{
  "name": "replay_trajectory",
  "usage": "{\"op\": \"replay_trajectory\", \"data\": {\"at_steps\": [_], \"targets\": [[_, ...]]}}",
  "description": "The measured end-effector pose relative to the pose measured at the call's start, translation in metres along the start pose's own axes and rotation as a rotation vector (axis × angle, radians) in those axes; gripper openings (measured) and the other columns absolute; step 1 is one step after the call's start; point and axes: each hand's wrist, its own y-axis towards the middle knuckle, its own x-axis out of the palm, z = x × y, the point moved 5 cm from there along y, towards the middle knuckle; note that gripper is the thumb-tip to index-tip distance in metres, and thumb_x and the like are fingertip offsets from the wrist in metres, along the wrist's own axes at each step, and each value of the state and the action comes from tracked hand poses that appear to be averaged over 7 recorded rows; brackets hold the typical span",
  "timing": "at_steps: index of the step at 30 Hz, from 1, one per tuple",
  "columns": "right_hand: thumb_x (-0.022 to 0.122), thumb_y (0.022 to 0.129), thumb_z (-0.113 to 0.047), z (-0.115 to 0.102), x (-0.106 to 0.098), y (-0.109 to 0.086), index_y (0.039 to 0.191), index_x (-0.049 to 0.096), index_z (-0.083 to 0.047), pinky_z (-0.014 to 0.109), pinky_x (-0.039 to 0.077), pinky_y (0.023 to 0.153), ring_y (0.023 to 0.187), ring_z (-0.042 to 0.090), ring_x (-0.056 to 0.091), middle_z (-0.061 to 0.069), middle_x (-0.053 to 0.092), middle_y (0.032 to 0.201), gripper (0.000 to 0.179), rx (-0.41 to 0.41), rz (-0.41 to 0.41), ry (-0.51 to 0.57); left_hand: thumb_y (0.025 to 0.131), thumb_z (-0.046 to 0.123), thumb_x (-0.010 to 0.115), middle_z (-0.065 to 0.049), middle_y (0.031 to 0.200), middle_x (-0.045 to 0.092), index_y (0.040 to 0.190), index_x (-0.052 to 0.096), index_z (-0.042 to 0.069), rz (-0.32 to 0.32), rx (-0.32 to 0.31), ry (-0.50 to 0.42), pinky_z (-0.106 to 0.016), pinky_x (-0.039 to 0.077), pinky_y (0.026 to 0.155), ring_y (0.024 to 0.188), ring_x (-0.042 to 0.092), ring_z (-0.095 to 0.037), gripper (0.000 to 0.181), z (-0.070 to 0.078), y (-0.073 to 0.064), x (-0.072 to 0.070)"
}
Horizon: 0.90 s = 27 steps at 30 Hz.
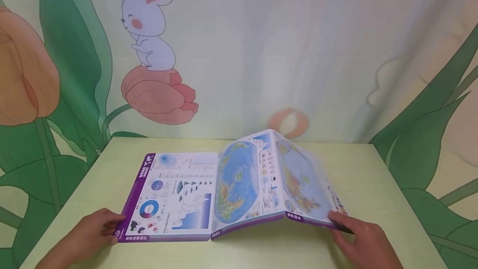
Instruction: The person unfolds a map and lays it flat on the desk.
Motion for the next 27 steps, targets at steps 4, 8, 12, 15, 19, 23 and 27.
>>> {"op": "replay_trajectory", "data": {"at_steps": [4,8,12,15,19,23,27], "targets": [[0.092,0.078,-0.019,0.015,0.009,-0.004,0.116,0.082,-0.016,0.034,0.052,0.065,0.073,0.011,0.063,0.016,0.081,0.105,0.039,0.129,-0.176,-0.032,0.087,-0.001,0.083,-0.007,0.116,0.064,0.138,0.066,-0.005,0.008,0.006,0.010,-0.048,0.060,0.098,0.106,0.067,-0.021,0.054,-0.010,-0.001,-0.005],[0.085,0.088,-0.026,0.033,0.025,-0.007,0.126,0.078,-0.014,0.049,0.059,0.078,0.088,0.028,0.073,0.019,0.078,0.115,0.040,0.227,-0.418,-0.054,0.088,-0.004,0.080,-0.009,0.118,0.064,0.138,0.064,-0.006,0.010,-0.001,0.017,-0.050,0.059,0.099,0.106,0.067,-0.021,0.053,-0.016,-0.001,-0.010],[0.083,0.090,-0.036,0.046,0.040,-0.013,0.128,0.076,-0.014,0.056,0.059,0.087,0.092,0.026,0.073,0.013,0.078,0.117,0.044,0.271,-0.583,-0.080,0.088,-0.006,0.078,-0.010,0.116,0.064,0.138,0.062,-0.010,0.009,0.003,0.043,-0.051,0.059,0.099,0.102,0.065,-0.020,0.052,-0.019,-0.001,-0.012],[0.082,0.090,-0.042,0.053,0.047,-0.017,0.129,0.075,-0.015,0.057,0.058,0.091,0.095,0.024,0.071,0.010,0.076,0.119,0.048,0.308,-0.664,-0.090,0.089,-0.007,0.077,-0.009,0.114,0.063,0.137,0.061,-0.012,0.012,0.014,0.050,-0.050,0.059,0.098,0.100,0.063,-0.019,0.051,-0.018,-0.002,-0.011],[0.082,0.090,-0.040,0.056,0.050,-0.019,0.128,0.075,-0.015,0.056,0.059,0.088,0.092,0.022,0.070,0.009,0.077,0.116,0.047,0.325,-0.691,-0.084,0.090,-0.008,0.075,-0.009,0.113,0.062,0.136,0.062,-0.013,0.022,0.042,0.066,-0.049,0.059,0.097,0.099,0.063,-0.019,0.048,-0.016,-0.002,-0.011],[0.083,0.089,-0.040,0.056,0.048,-0.020,0.127,0.076,-0.016,0.053,0.059,0.085,0.091,0.020,0.067,0.009,0.077,0.115,0.045,0.329,-0.711,-0.085,0.091,-0.006,0.074,-0.011,0.114,0.061,0.137,0.061,-0.013,0.010,0.036,0.102,-0.050,0.059,0.097,0.098,0.062,-0.020,0.048,-0.012,0.000,-0.009],[0.085,0.087,-0.041,0.053,0.045,-0.021,0.125,0.076,-0.015,0.057,0.058,0.092,0.099,0.026,0.070,0.011,0.075,0.122,0.047,0.341,-0.758,-0.088,0.095,0.003,0.072,-0.013,0.115,0.060,0.143,0.056,-0.013,-0.024,0.007,0.149,-0.046,0.059,0.091,0.095,0.059,-0.021,0.054,-0.006,-0.003,-0.001]]}}
